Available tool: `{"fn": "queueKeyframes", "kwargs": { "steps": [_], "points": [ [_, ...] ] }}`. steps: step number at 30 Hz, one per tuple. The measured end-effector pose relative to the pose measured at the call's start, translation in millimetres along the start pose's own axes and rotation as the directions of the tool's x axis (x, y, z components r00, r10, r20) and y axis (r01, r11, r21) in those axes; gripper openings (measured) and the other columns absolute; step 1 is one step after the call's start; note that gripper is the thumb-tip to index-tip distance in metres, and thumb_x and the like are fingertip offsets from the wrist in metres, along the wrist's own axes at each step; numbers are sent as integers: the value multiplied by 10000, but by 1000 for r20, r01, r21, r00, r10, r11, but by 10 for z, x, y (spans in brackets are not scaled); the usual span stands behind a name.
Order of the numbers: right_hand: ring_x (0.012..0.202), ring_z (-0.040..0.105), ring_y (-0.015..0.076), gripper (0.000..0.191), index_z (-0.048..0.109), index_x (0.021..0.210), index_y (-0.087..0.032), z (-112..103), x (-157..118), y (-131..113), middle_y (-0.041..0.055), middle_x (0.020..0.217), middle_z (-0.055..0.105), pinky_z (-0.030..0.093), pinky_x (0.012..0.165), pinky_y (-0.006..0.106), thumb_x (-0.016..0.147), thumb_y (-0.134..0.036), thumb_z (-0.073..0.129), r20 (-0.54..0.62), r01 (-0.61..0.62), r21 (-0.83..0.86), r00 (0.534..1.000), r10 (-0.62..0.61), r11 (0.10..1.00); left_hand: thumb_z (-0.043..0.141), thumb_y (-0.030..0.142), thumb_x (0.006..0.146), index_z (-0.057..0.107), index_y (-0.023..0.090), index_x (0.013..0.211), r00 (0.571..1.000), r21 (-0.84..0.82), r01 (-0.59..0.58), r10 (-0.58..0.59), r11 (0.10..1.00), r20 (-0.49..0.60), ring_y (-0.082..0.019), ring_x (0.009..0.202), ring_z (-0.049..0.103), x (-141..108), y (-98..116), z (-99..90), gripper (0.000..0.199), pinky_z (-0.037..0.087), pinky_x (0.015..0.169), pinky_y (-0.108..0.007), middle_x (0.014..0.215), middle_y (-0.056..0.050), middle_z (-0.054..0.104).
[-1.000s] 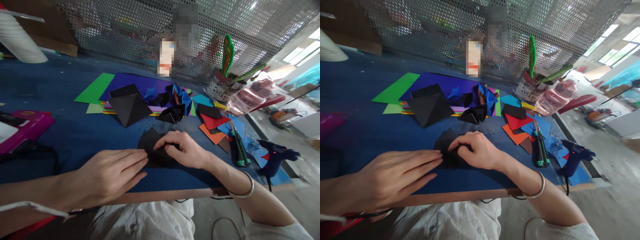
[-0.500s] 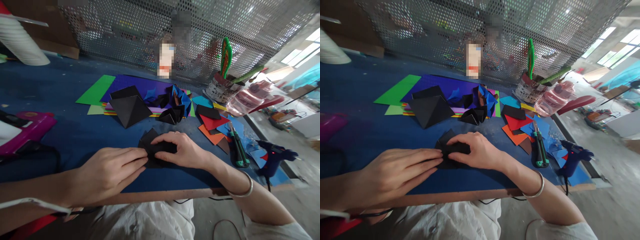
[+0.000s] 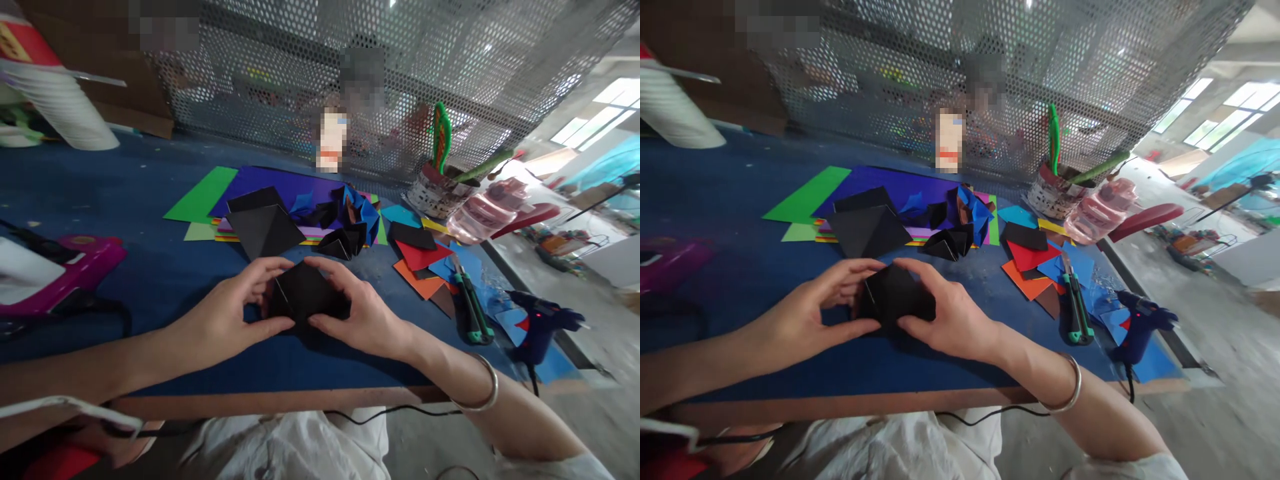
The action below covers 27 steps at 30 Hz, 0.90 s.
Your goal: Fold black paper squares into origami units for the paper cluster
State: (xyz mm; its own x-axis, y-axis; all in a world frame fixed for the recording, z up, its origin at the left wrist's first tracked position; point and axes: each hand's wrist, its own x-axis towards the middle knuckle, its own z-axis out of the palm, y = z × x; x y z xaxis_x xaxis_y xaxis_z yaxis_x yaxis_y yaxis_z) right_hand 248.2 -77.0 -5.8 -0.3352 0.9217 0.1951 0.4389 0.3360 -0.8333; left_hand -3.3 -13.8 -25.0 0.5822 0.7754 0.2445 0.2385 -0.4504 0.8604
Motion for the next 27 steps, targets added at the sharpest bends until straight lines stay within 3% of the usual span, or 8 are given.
{"fn": "queueKeyframes", "kwargs": {
  "steps": [3,5,8,11,15,20,22,27],
  "points": [
    [797,716,191,945,341,1705,-299,59,-17,-23,4,1013,762,621,765,349,885,-159,790,-63,-68,74,995,72,995,865,361,785,568,272,1311,982,-252,176,-153,952,106,-244,781,814,64,46,17,611,671,683,-327,936,-19,855],
    [842,734,207,995,330,1698,-305,101,-15,-22,16,1041,765,636,808,372,858,-208,852,-128,-78,167,987,100,983,893,342,734,534,263,1303,971,-351,237,-222,906,85,-204,637,750,94,91,16,677,607,558,-279,819,19,815],
    [995,778,239,963,418,1606,-313,163,21,3,46,1149,779,658,907,401,803,-363,947,-169,-78,393,973,155,916,931,343,693,589,230,1272,957,-410,265,-291,873,0,-167,570,683,128,166,-3,682,554,491,-251,782,33,775],
    [1050,788,245,734,621,1355,-295,231,71,23,52,1177,798,661,894,376,757,-519,983,-94,-123,548,974,207,828,956,405,685,733,196,1060,952,-435,262,-303,862,-28,-180,652,709,150,223,-13,484,584,530,-261,831,-25,807],
    [909,762,218,585,750,1047,-247,322,110,1,24,984,801,633,834,353,684,-632,1000,-6,-207,593,965,260,779,973,402,647,803,203,981,940,-495,292,-341,818,-10,-205,729,738,159,253,26,424,597,568,-267,875,-51,837],
    [684,620,148,511,743,850,-221,364,134,-22,-30,745,690,549,675,296,644,-594,1027,-43,-209,571,958,283,794,965,377,633,760,205,803,944,-504,293,-330,813,16,-148,623,634,139,279,79,317,527,536,-239,718,7,757],
    [651,580,142,507,733,809,-219,365,140,-25,-31,710,659,517,639,293,662,-620,1009,-53,-211,541,958,283,814,961,393,642,731,207,755,947,-486,294,-320,823,30,-134,587,584,130,292,80,317,494,517,-235,663,24,711],
    [737,628,171,496,760,834,-230,348,139,-53,-15,770,686,554,731,322,691,-650,983,-50,-175,526,971,236,832,990,457,599,721,207,722,941,-479,313,-337,820,38,-124,576,514,134,300,63,387,444,498,-235,636,28,666]
  ]
}}
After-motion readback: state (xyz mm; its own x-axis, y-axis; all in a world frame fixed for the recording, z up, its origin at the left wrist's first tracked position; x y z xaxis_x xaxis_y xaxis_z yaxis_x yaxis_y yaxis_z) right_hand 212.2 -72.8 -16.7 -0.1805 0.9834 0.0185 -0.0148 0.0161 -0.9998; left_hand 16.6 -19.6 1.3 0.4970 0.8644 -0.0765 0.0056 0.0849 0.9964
